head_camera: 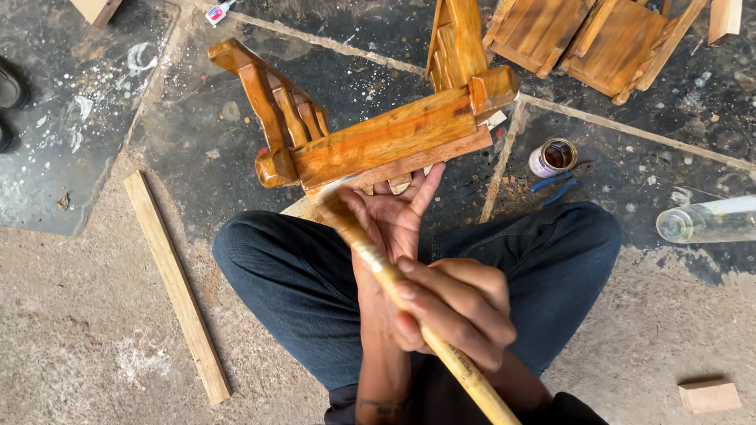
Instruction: The person sits on the floor and applies a clear varnish to a small wooden chair using a brush. They rotate the chair to coat the legs, seat, and backrest, repeatedly dipping the brush into a nearby can to reload the finish.
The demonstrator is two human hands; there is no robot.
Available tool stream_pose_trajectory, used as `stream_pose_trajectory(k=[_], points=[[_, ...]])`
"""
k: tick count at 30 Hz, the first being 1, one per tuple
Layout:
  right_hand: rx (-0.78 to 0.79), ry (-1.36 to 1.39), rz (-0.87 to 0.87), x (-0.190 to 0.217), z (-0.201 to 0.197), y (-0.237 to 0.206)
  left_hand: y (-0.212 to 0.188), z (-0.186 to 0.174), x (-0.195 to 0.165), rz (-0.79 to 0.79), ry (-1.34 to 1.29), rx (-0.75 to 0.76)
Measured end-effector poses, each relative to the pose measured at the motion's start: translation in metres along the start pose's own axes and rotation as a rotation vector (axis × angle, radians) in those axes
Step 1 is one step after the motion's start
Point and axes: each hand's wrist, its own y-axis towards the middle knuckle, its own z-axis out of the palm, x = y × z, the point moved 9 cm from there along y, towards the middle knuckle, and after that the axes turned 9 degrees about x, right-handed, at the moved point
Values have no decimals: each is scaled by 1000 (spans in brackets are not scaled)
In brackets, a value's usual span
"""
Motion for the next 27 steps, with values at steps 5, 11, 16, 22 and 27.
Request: stream_pose_trajectory(k=[5, 11, 16, 22, 27], points=[[32, 167, -83, -2, -4, 18, -5, 13, -1, 14, -7, 171], [1, 49, -15, -14, -21, 11, -10, 3, -4, 30, -54, 74], [-165, 46, -253, 0, -22, -4, -8, 17, 0, 13, -72, 165], [-78, -64, -200, 9, -16, 13, -5, 17, 2, 17, -139, 93], [-122, -90, -204, 4, -18, 9, -7, 23, -1, -36, -30, 132]])
